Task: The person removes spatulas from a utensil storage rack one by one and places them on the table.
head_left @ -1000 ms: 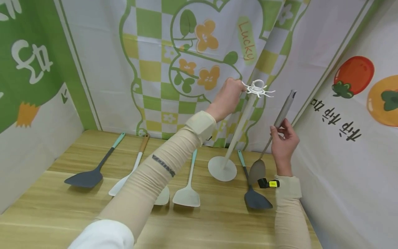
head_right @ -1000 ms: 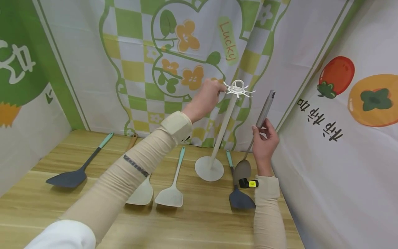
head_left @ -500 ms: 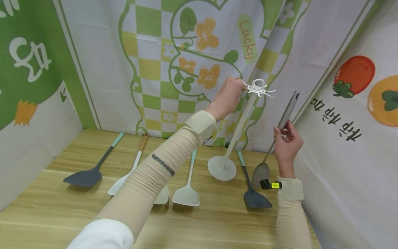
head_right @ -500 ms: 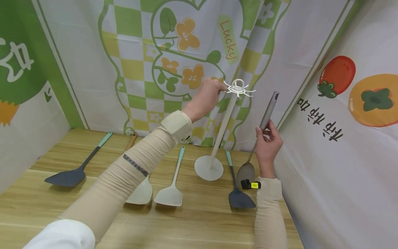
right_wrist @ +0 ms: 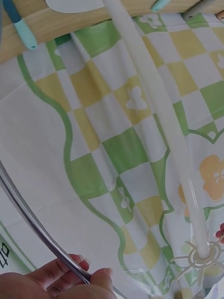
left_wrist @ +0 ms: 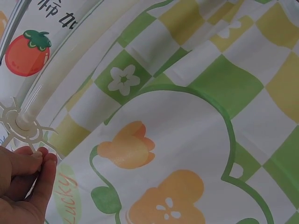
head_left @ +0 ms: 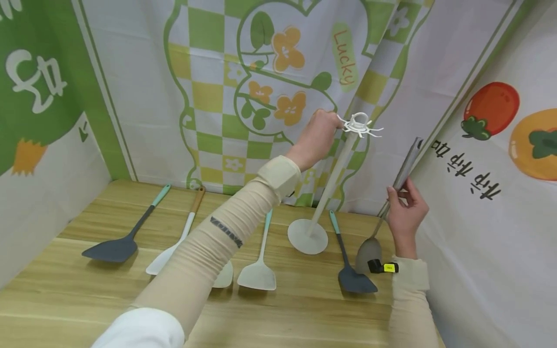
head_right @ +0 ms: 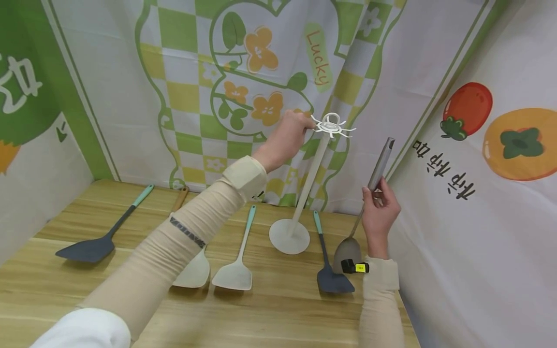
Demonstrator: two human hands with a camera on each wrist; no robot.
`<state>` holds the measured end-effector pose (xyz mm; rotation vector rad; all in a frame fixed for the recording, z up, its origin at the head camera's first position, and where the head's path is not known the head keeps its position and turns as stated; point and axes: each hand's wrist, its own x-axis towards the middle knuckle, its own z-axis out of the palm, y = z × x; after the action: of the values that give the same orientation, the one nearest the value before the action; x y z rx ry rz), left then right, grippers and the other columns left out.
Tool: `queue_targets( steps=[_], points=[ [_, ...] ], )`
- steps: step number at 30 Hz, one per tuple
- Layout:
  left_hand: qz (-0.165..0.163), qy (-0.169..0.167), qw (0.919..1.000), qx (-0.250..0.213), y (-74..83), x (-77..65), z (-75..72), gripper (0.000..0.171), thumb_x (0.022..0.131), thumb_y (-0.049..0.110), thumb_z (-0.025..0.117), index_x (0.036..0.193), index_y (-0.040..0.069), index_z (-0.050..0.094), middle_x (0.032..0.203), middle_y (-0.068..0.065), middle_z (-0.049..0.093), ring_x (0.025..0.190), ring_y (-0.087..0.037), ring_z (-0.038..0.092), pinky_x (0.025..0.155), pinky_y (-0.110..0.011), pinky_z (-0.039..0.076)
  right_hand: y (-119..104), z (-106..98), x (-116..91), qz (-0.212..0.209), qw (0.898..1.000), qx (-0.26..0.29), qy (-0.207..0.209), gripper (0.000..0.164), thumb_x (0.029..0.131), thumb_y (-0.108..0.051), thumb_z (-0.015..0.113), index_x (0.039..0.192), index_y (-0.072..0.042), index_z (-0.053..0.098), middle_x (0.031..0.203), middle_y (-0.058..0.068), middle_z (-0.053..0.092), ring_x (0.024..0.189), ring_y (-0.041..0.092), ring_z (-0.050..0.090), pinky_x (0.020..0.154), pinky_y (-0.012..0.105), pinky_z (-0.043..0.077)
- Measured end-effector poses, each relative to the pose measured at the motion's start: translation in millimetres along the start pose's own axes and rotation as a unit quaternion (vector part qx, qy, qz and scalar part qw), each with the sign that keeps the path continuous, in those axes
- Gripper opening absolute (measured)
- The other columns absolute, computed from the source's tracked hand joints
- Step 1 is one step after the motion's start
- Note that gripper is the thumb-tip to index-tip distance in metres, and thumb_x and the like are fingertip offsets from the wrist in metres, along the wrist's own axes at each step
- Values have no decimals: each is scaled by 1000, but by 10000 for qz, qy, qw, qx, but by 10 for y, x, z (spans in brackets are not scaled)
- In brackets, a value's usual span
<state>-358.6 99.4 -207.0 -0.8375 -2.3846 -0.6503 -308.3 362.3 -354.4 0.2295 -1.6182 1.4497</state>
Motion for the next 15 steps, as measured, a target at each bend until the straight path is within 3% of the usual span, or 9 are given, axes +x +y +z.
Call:
queue_targets(
  steps=[6, 15],
  points=[
    [75, 14, 9998, 188, 4, -6, 6, 39, 95, -13, 55, 115, 10, 78, 112, -8, 77, 102, -23, 69, 90, -29, 55, -10, -67, -17, 123, 9997, -196, 49, 42, 86, 11, 73, 127, 6, 67, 98, -3, 68, 74, 6, 62, 66, 11, 56],
    [62, 36, 9996, 263, 15, -7, -1, 37, 95, -12, 54, 115, 8, 78, 112, -9, 76, 102, -25, 69, 92, -30, 56, -194, -141, -97, -25, 9996, -272, -65, 42, 85, 16, 71, 127, 11, 65, 98, 7, 67, 74, 8, 62, 67, 12, 57]
  ],
)
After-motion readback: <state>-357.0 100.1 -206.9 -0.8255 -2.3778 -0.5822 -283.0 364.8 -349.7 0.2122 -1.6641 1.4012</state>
